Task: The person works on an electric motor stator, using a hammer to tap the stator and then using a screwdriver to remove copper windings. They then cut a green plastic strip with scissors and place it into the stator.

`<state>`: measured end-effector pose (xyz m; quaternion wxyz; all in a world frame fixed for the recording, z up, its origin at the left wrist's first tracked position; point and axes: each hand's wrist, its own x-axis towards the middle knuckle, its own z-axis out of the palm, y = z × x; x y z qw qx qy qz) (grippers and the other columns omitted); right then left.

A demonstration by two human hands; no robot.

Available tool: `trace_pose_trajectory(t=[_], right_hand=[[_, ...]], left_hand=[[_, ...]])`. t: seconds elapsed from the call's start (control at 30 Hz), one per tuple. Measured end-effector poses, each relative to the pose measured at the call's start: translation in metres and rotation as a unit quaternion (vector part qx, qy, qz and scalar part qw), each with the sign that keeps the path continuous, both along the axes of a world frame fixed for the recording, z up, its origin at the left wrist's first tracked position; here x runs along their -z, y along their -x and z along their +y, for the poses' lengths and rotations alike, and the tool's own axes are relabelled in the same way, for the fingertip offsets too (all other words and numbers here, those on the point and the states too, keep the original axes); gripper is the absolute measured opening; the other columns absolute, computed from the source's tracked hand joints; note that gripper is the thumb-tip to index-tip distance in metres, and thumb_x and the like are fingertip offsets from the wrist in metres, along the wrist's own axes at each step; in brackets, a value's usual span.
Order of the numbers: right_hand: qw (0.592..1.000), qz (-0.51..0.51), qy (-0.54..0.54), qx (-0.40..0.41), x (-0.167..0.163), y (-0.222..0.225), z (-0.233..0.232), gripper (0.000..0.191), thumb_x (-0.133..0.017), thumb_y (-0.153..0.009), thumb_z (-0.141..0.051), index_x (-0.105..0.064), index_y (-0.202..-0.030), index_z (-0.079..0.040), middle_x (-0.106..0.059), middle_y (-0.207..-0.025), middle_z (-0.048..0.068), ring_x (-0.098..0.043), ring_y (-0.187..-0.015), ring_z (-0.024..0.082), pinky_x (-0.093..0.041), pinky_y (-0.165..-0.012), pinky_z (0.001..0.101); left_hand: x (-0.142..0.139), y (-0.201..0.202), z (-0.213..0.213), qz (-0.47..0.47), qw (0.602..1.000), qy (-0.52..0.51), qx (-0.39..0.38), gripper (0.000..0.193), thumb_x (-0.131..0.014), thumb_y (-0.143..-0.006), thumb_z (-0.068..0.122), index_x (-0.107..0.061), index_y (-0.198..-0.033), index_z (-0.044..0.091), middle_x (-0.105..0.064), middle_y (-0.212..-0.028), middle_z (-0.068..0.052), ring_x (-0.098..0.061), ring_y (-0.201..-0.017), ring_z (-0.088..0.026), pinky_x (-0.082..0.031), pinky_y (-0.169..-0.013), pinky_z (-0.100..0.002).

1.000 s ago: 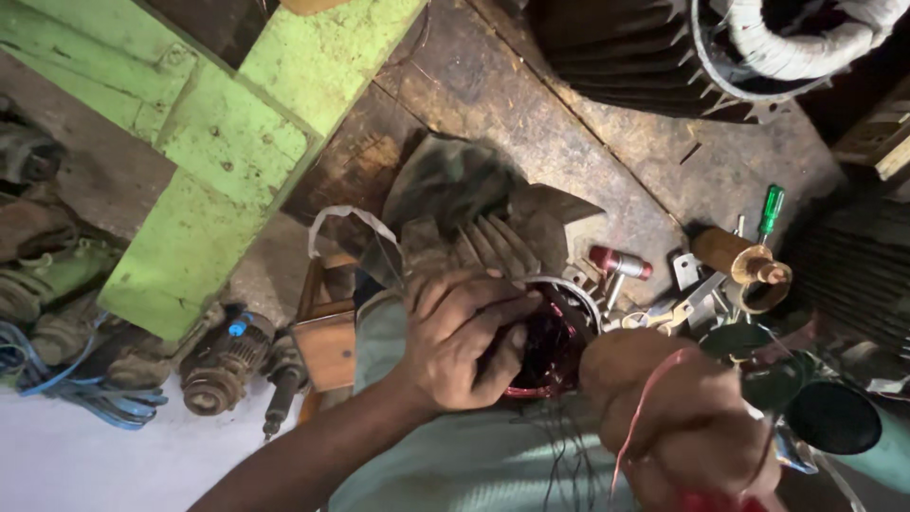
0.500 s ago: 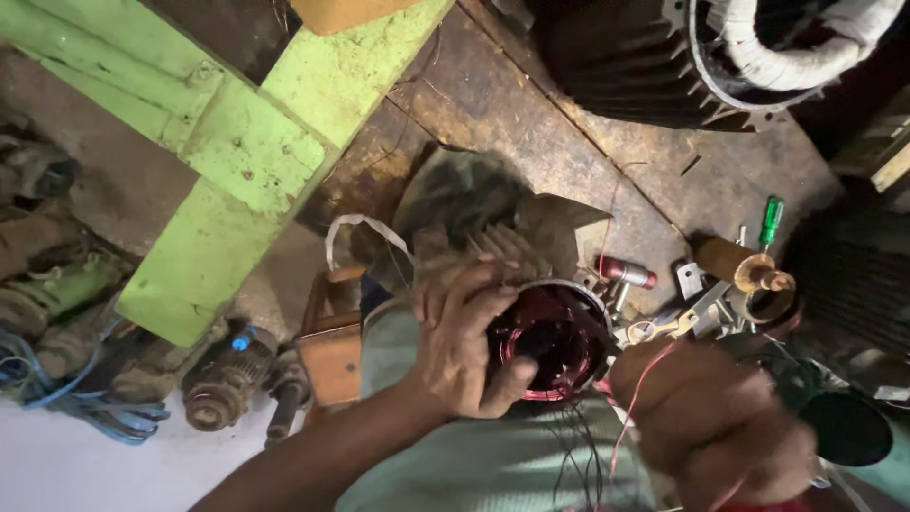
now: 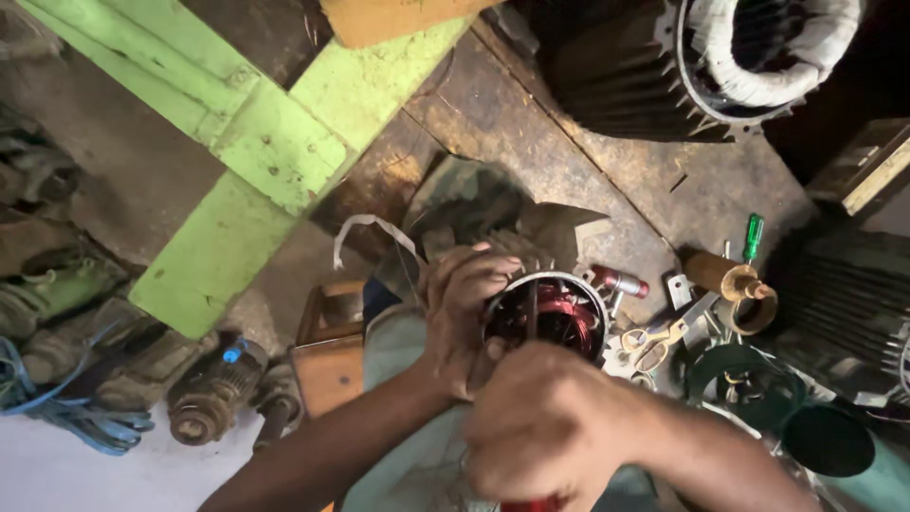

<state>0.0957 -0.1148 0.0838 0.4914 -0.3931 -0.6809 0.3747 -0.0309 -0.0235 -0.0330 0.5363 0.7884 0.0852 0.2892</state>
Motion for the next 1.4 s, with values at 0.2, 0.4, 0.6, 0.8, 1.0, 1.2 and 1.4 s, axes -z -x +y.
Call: trace_pose_trajectory(t=[0.2,0.4,0.6,0.8,1.0,1.2,1.4], right_hand=[[0.997,0.048,0.025,0.058,0.004,0.011,-0.034,0.018,-0.063,-0.092,-0.017,-0.058,-0.081,-0.005,-0.051,-0.073,0.006,-0.056,-0.065,0.027,-0.041,-0.056,0.0419],[0.951,0.199,0.006,0.236,0.000,-0.014,-0.046,0.037,-0.067,-0.092,-0.037,-0.051,-0.075,-0.008,-0.049,-0.062,0.000,-0.050,-0.053,0.017,-0.036,-0.051,0.0404],[0.975,0.084,0.029,0.202,-0.002,-0.010,-0.006,0.053,-0.053,-0.103,-0.056,-0.059,-0.084,-0.007,-0.056,-0.071,0.006,-0.057,-0.062,0.026,-0.048,-0.055,0.0400],[1.000,-0.016,0.020,-0.014,0.020,0.033,0.013,0.034,-0.070,-0.100,-0.038,-0.063,-0.094,-0.006,-0.055,-0.080,0.005,-0.063,-0.070,0.024,-0.047,-0.061,0.0405],[0.998,-0.036,0.044,0.002,0.018,0.028,-0.002,0.036,-0.075,-0.090,-0.039,-0.063,-0.092,-0.005,-0.055,-0.079,0.006,-0.062,-0.072,0.027,-0.047,-0.063,0.0397],[1.000,0.022,0.002,-0.017,0.012,0.023,-0.019,0.036,-0.073,-0.092,-0.037,-0.053,-0.079,-0.010,-0.047,-0.074,0.003,-0.058,-0.068,0.027,-0.040,-0.056,0.0404],[0.997,0.037,-0.024,0.056,-0.004,0.014,-0.012,0.041,-0.063,-0.110,-0.035,-0.054,-0.079,-0.010,-0.048,-0.072,0.002,-0.053,-0.063,0.025,-0.037,-0.054,0.0410]], left_hand=[[-0.002,-0.001,-0.002,-0.017,1.000,0.018,0.007,0.048,-0.038,-0.111,0.048,-0.048,-0.135,0.007,-0.063,-0.138,-0.014,-0.054,-0.137,-0.037,-0.033,-0.119,-0.048],[0.004,-0.002,-0.001,-0.042,0.997,0.056,0.014,0.047,-0.046,-0.106,0.041,-0.050,-0.131,0.001,-0.064,-0.133,-0.017,-0.054,-0.130,-0.039,-0.032,-0.121,-0.052],[0.016,-0.001,-0.004,-0.118,0.992,0.041,-0.004,0.032,-0.046,-0.110,0.028,-0.049,-0.128,0.002,-0.062,-0.134,-0.020,-0.057,-0.127,-0.040,-0.036,-0.119,-0.053],[0.046,-0.006,-0.008,-0.091,0.995,-0.032,-0.027,0.040,-0.051,-0.110,0.051,-0.041,-0.127,0.016,-0.068,-0.133,-0.009,-0.061,-0.131,-0.030,-0.042,-0.115,-0.046],[0.045,0.007,-0.001,-0.086,0.995,0.032,0.049,0.040,-0.040,-0.112,0.047,-0.045,-0.133,0.013,-0.066,-0.136,-0.014,-0.058,-0.134,-0.035,-0.040,-0.121,-0.053],[0.015,0.008,0.005,-0.032,0.999,-0.019,0.020,0.040,-0.040,-0.111,0.040,-0.046,-0.134,0.008,-0.066,-0.135,-0.013,-0.059,-0.133,-0.036,-0.034,-0.121,-0.051],[0.005,0.000,0.006,-0.068,0.997,-0.034,0.006,0.040,-0.047,-0.106,0.037,-0.048,-0.134,0.008,-0.067,-0.133,-0.009,-0.059,-0.128,-0.034,-0.033,-0.121,-0.049]])
